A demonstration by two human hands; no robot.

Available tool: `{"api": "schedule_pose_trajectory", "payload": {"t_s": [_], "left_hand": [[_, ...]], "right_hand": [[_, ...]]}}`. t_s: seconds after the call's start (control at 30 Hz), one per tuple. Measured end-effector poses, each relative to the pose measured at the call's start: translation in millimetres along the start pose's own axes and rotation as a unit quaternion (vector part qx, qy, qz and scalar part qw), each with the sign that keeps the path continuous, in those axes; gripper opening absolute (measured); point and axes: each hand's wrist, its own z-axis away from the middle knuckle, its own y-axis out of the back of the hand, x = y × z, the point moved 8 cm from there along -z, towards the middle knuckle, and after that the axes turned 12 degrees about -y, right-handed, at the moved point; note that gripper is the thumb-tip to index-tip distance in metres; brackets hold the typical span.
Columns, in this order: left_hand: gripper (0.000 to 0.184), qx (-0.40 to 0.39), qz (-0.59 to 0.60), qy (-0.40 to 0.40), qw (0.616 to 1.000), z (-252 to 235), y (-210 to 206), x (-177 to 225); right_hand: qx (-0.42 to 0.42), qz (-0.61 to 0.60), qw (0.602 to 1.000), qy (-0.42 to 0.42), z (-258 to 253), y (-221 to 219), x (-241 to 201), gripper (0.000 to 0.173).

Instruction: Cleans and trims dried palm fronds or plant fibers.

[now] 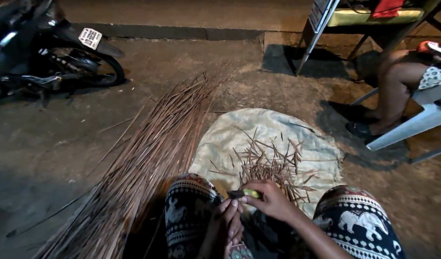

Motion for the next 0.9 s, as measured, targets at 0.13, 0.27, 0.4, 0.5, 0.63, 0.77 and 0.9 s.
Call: {"api": "schedule_pose_trajectory", "payload": {"t_s": [0.13,0.27,0.4,0.5,0.63,0.77,0.9], "left_hand": [[0.032,-0.02,-0.007,-0.009,1.0,-4,-1,3],[0.034,-0.031,0.004,-0.008,0.999,-2,-1,3],[0.034,-0.083,0.007,0.018,0.996,17,-5,-6],[0.035,-0.093,0.013,0.045,0.995,34,-4,-16],[0.034,-0.069,0.005,0.016,0.997,40,9,-15],[0.028,-0.037,-0.113,-0.083,0.989,28,21,3],[0.027,-0.005,-0.194,-0.107,0.975,19,15,19]], "right_hand": [[0.029,0.005,1.0,-0.004,-2,4,2,0.032],[0.071,0.0,0.996,-0.048,-7,14,17,0.037],[0.149,-0.095,0.975,-0.137,-15,58,60,0.03],[0.233,-0.179,0.943,-0.158,-15,104,101,0.024],[0.296,-0.215,0.914,-0.175,-5,136,126,0.023],[0.188,-0.173,0.961,-0.11,-7,91,75,0.025],[0.076,-0.075,0.994,-0.012,-1,27,10,0.036]]}}
